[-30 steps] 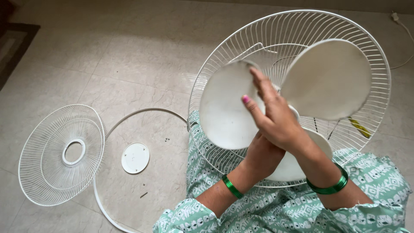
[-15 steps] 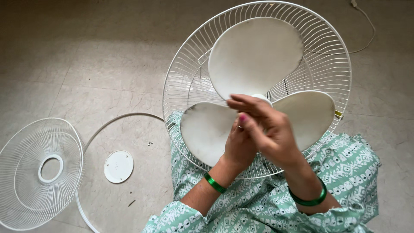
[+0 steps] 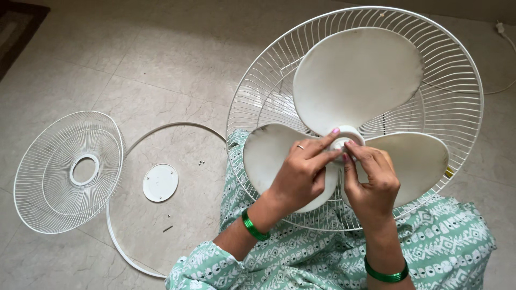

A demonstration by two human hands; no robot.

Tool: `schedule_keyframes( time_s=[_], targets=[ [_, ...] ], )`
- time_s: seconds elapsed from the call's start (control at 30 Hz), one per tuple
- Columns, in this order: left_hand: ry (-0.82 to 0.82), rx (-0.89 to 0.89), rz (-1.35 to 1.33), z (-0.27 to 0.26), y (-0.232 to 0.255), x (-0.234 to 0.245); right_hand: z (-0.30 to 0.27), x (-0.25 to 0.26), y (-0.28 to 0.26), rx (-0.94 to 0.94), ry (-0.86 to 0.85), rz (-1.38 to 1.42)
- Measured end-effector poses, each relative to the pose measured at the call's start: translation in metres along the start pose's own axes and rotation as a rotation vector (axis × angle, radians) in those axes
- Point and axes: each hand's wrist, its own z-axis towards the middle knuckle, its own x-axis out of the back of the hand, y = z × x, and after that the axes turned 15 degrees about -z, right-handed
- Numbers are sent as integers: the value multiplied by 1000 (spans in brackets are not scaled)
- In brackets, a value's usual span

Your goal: The person disassembles a white electric fan by removing the front grille, center cap, and fan blades using a screwdriver. They then reassemble the fan by placing the blades back onto the motor hub and securing the center cap.

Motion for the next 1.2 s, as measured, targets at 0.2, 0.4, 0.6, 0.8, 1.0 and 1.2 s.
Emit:
schedule_keyframes(
  time_s=[0.2, 0.4, 0.6, 0.8, 1.0, 1.2],
  targets=[
    [192, -30, 415, 35, -13, 43, -6, -6, 0, -72, 18, 67],
    [72, -56, 752, 38, -27, 54, -11, -10, -1, -76, 34, 58],
    [132, -7, 750, 1, -32, 58, -15, -12, 1, -61, 25, 17],
    [153, 36, 714, -45, -21, 65, -17, -12, 0, -65, 36, -18],
    [139, 78, 586, -75, -12, 59, -16, -13, -2, -107, 36, -3],
    [84, 134, 442, -98, -10, 30, -16, -14, -1, -76, 39, 4]
  ],
)
